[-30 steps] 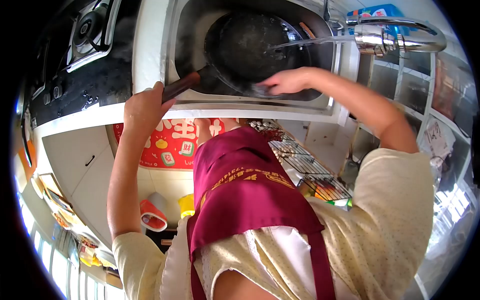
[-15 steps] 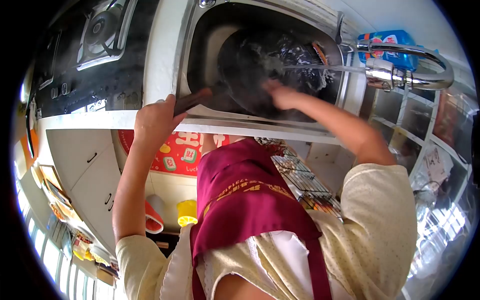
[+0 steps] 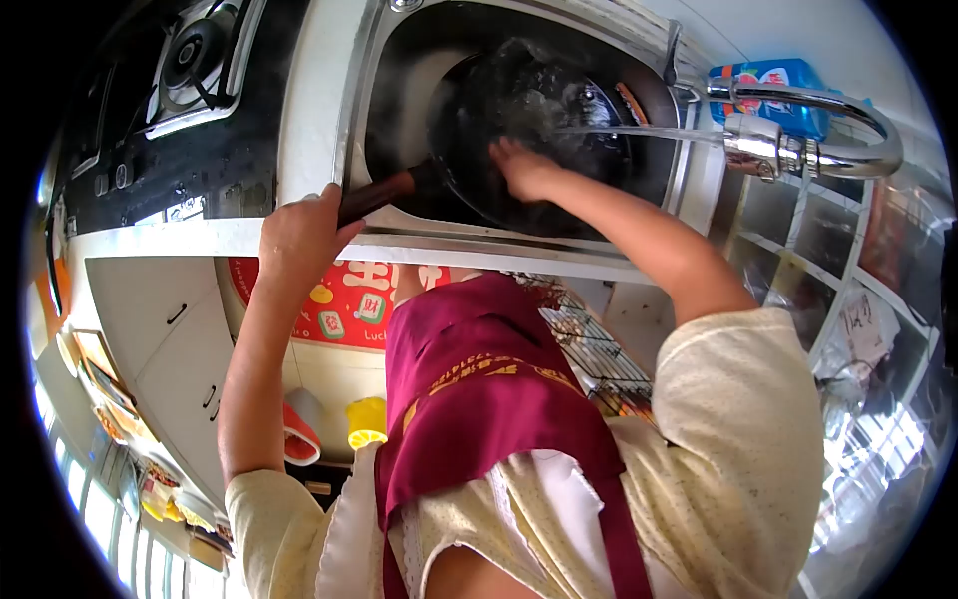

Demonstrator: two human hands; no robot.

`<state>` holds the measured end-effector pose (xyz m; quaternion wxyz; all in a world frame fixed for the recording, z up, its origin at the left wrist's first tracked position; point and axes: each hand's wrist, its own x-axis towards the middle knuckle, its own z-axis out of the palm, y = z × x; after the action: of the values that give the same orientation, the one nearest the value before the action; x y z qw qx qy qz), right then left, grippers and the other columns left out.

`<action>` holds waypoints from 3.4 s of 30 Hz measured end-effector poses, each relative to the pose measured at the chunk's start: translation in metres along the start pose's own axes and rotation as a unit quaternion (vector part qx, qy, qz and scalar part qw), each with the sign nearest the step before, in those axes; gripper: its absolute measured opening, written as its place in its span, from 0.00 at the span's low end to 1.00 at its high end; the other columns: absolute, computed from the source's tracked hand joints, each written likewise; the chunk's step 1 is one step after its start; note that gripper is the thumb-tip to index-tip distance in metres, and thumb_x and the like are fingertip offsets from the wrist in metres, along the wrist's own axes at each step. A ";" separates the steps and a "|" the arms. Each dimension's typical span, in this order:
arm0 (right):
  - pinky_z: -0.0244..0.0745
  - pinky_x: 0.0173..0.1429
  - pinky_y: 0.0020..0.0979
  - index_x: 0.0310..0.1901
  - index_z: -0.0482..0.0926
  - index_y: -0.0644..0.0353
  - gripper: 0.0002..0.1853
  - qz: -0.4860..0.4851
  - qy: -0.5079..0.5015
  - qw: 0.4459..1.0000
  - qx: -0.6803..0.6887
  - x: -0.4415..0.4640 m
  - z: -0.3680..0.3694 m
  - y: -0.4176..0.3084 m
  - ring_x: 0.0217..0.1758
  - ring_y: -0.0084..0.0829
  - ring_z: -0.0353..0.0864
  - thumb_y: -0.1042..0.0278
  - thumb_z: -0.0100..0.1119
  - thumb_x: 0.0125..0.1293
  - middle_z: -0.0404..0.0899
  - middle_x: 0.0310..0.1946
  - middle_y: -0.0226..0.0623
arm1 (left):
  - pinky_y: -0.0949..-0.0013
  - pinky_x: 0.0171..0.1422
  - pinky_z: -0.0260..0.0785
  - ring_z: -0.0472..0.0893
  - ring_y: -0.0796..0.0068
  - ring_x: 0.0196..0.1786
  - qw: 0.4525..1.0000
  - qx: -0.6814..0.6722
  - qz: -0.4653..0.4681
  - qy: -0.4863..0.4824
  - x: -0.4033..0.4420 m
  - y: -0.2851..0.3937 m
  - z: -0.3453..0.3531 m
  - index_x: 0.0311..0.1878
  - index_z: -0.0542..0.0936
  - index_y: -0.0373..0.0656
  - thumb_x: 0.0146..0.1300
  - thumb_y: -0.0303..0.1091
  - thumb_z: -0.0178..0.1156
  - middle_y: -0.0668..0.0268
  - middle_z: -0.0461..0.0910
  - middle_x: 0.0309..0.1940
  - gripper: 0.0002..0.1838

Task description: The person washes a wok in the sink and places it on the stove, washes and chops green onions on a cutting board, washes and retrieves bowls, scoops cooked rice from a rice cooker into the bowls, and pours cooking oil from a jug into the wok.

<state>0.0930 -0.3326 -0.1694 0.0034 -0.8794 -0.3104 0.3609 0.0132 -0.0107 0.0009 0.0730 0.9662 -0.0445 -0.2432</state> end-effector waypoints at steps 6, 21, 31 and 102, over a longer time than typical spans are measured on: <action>0.62 0.67 0.39 0.66 0.61 0.58 0.26 0.094 -0.088 0.980 -0.150 -0.025 -0.032 0.021 0.67 0.44 0.62 0.64 0.45 0.65 0.59 0.67 0.45 | 0.57 0.35 0.72 0.81 0.55 0.30 1.000 -0.005 0.001 -0.010 -0.003 -0.001 -0.003 0.36 0.72 0.42 0.58 0.47 0.60 0.57 0.79 0.25 0.17; 0.40 0.76 0.33 0.71 0.46 0.57 0.42 -0.131 -0.123 0.910 0.373 -0.018 -0.042 -0.036 0.76 0.40 0.43 0.83 0.43 0.52 0.45 0.72 0.48 | 0.59 0.32 0.72 0.80 0.57 0.28 1.000 0.011 0.006 0.010 -0.001 0.001 0.003 0.34 0.72 0.43 0.57 0.51 0.60 0.59 0.78 0.23 0.19; 0.37 0.76 0.36 0.70 0.32 0.66 0.42 0.074 0.233 0.866 0.436 0.098 -0.061 -0.057 0.76 0.49 0.32 0.75 0.47 0.60 0.29 0.71 0.58 | 0.57 0.33 0.72 0.81 0.55 0.29 0.999 0.030 -0.008 -0.025 0.004 0.001 0.001 0.36 0.72 0.43 0.59 0.49 0.59 0.58 0.80 0.25 0.18; 0.56 0.70 0.34 0.61 0.69 0.56 0.31 -0.026 -0.355 0.931 -0.079 -0.091 -0.080 0.061 0.70 0.41 0.59 0.81 0.45 0.52 0.64 0.65 0.41 | 0.59 0.35 0.73 0.81 0.58 0.31 0.999 0.026 -0.012 -0.016 0.003 0.001 0.002 0.37 0.74 0.43 0.58 0.52 0.59 0.59 0.80 0.25 0.20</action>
<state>0.1272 -0.4139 -0.0669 -0.1668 -0.6828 -0.3418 0.6239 0.0147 -0.0127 -0.0020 0.0440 0.9642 -0.0404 -0.2584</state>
